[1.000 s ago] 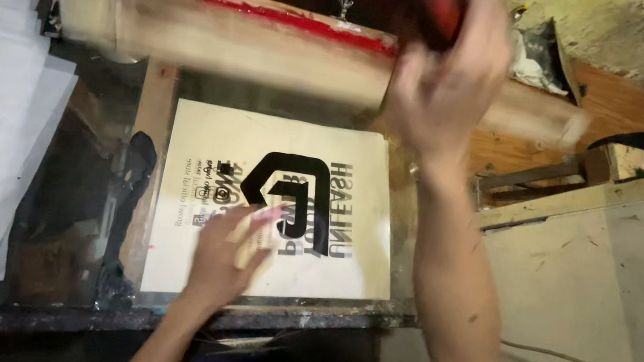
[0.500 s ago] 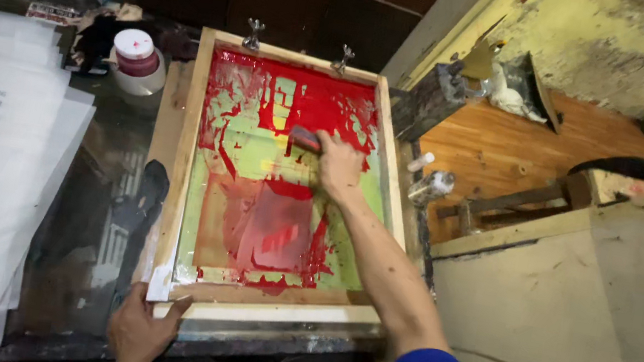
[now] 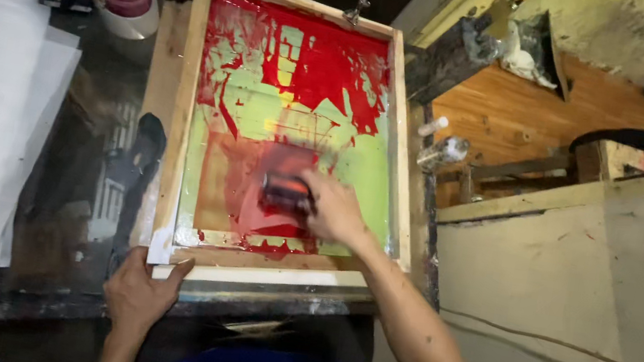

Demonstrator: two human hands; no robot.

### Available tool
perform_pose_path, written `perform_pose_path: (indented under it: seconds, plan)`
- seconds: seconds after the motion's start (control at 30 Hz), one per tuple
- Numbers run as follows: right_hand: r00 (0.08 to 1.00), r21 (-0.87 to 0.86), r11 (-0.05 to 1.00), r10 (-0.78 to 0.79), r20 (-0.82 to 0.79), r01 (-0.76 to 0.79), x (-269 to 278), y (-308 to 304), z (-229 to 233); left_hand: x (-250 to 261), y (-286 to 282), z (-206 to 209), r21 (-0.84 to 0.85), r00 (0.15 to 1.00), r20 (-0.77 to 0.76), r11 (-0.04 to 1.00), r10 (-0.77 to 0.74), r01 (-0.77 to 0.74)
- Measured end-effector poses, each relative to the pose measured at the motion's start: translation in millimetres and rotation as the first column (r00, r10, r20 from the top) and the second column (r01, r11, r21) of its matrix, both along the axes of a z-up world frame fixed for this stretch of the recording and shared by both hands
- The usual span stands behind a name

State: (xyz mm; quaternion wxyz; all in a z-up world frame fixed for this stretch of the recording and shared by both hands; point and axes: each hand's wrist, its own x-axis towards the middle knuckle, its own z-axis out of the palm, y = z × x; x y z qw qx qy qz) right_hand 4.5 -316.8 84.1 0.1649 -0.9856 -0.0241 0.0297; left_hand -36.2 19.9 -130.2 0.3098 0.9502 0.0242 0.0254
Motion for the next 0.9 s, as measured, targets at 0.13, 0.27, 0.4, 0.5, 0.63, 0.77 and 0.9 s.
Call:
perform_pose_path:
  seconds: [0.13,0.27,0.4,0.5,0.63,0.77,0.9]
  plan:
    - [0.897,-0.021,1.000,-0.025,-0.441,0.018,3,25,16,-5,4,10,0.071,0.999,0.032,0.997,-0.024,0.022]
    - [1.000,-0.276,0.961,-0.003,0.000,0.003,-37,32,-85,-1,3,0,0.198,0.981,0.177,0.979,-0.075,0.039]
    - [0.975,-0.425,0.899,-0.013,0.223,0.109,48,4,-77,2,3,9,0.120,0.996,0.074,0.992,-0.056,0.047]
    - [0.970,-0.297,0.934,-0.146,0.195,0.201,105,-21,-56,5,5,16,0.117,0.994,0.096,0.992,-0.047,0.036]
    - [0.990,-0.278,0.960,-0.011,-0.142,-0.029,46,-8,-27,4,1,43,-0.065,0.976,-0.217,0.997,0.032,-0.048]
    - [0.968,-0.286,0.958,0.095,0.231,-0.026,-65,1,-16,0,-17,45,-0.746,0.969,-0.221,0.621,0.112,-0.242]
    - [0.772,-0.119,0.982,-0.038,0.635,0.146,-78,-16,39,41,-54,107,-0.916,0.982,-0.014,0.392,0.188,-0.088]
